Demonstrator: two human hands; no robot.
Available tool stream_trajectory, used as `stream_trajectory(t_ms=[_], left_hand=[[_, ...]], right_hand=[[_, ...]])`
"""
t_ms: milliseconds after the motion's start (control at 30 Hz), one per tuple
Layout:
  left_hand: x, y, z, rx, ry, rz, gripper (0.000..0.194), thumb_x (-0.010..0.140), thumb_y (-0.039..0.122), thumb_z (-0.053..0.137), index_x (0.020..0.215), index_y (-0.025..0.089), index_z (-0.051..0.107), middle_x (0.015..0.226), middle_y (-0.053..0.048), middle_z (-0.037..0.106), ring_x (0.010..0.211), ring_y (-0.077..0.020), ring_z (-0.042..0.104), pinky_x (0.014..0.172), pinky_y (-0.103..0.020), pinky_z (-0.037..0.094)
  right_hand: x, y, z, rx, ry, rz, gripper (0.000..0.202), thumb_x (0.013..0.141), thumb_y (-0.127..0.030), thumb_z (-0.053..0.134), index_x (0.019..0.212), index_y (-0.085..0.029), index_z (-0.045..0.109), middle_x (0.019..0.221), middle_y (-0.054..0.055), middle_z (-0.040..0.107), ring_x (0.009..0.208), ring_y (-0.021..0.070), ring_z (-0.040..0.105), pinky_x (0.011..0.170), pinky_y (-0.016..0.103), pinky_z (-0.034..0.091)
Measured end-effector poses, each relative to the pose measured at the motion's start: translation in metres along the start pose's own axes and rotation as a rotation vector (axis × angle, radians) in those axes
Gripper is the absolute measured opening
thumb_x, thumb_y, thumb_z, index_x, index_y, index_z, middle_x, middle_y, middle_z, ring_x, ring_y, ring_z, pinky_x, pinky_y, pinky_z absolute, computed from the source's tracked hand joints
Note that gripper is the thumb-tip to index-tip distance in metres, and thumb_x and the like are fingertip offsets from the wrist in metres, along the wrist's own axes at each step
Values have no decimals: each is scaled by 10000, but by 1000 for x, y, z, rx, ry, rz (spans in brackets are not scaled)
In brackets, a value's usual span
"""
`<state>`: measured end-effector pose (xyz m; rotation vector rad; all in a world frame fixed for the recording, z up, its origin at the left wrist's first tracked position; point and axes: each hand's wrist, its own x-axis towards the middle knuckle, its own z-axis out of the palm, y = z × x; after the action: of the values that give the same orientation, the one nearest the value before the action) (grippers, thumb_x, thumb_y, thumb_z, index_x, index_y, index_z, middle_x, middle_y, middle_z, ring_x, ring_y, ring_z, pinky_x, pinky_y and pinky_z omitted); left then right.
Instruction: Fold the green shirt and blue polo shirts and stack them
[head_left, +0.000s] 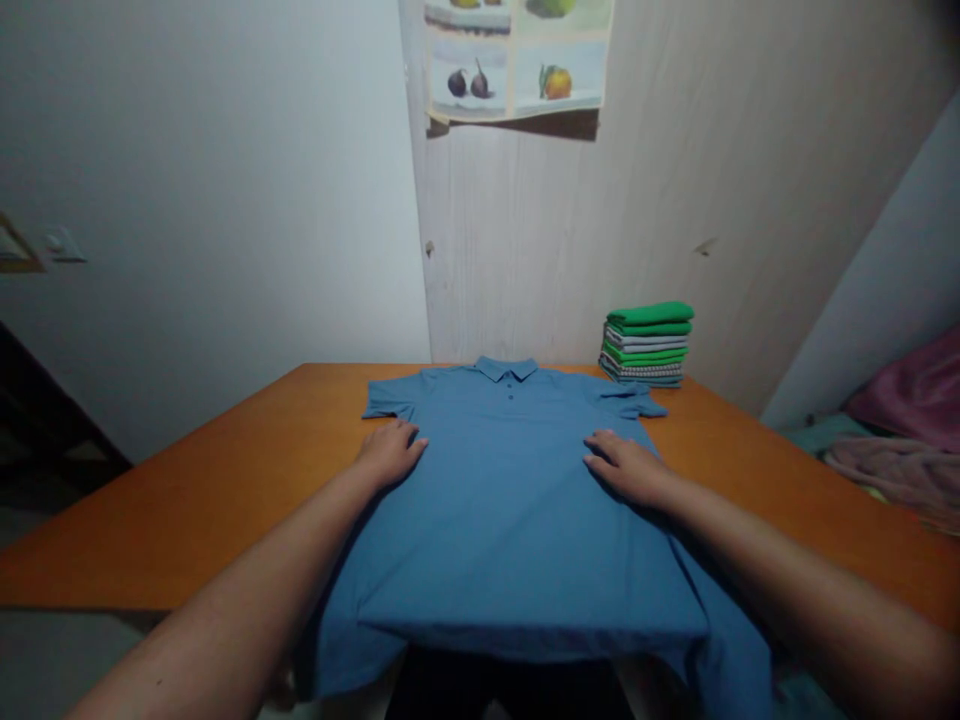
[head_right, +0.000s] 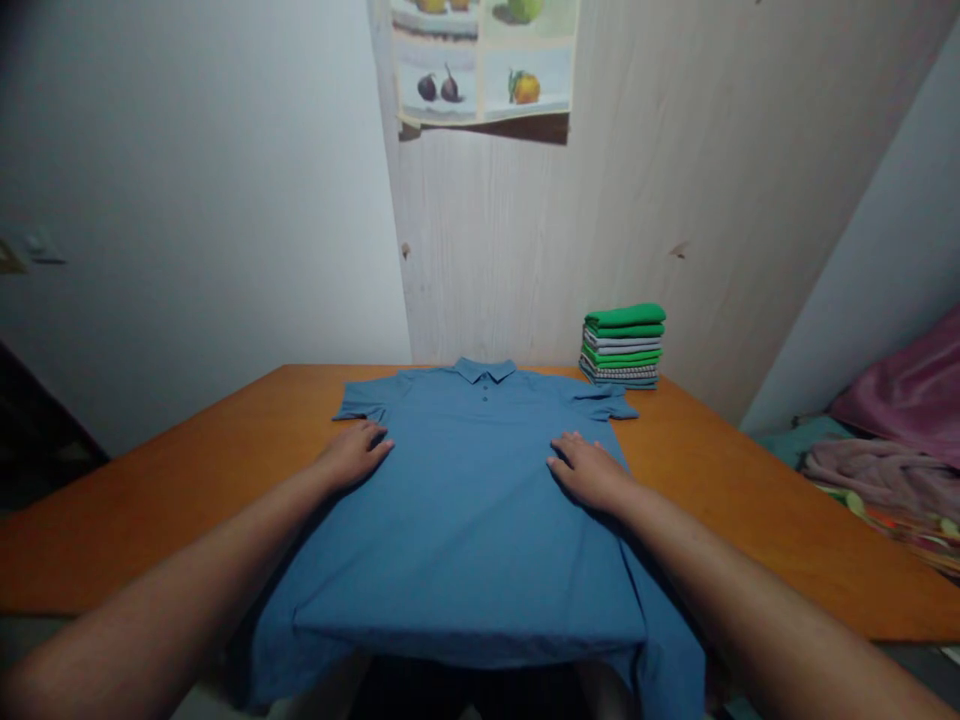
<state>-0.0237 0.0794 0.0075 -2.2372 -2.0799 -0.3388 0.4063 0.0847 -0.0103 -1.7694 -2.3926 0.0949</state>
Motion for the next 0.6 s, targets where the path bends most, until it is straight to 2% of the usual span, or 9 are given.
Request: stream_trajectory(t_ms=[67,167,233,400,533,600], left_hand=[[-10,-16,-4,59,9,-72,465,959,479,406,1254,210,643,1281,-140,644,1182,-307,589,980,-426,444],[-23,-30,-13,92,19,-171,457,941,472,409,1219,212,662,1260,-157,657,1150,-330,608,937,-438,464],[-31,-33,-19,54,31,-189,454,926,467,423,1203,204,668,1258,-167,662,1138,-334,618,906,-423,478],[-52,-33,-29,-125,68,-157,479,916,489,431,1201,184,665,1215,-152,698,1086,-304,653,838,-358,498],[-72,-31,-28,-200,82,-129,493,892,522,454,1147,174,693,1109,-142,729,986,-294,677,790,-348,504],[-83,-30,-27,-195,73,-80,524,875,554,466,1147,170,698,1096,-138,729,983,-292,675,795,-343,506]], right_hand=[[-7,3,-2,-59,-13,41,569,1008,-473,325,1471,-187,489,1562,142,412,1458,331,330,1159,580,249],[-14,11,-12,-159,28,197,505,1002,-397,361,1385,-142,570,1481,192,502,1382,370,431,1115,632,273],[-19,11,-20,-147,61,233,467,980,-372,416,1331,-134,609,1409,196,570,1294,366,520,1083,591,339],[-45,-1,-32,81,129,146,414,954,-383,491,1285,-196,653,1298,118,667,1159,288,619,985,378,457],[-74,-3,-34,133,170,169,386,947,-414,514,1205,-194,698,1187,115,714,1076,287,650,924,372,478],[-88,-2,-33,137,131,80,403,935,-461,532,1185,-196,707,1179,115,711,1078,281,643,939,370,472]])
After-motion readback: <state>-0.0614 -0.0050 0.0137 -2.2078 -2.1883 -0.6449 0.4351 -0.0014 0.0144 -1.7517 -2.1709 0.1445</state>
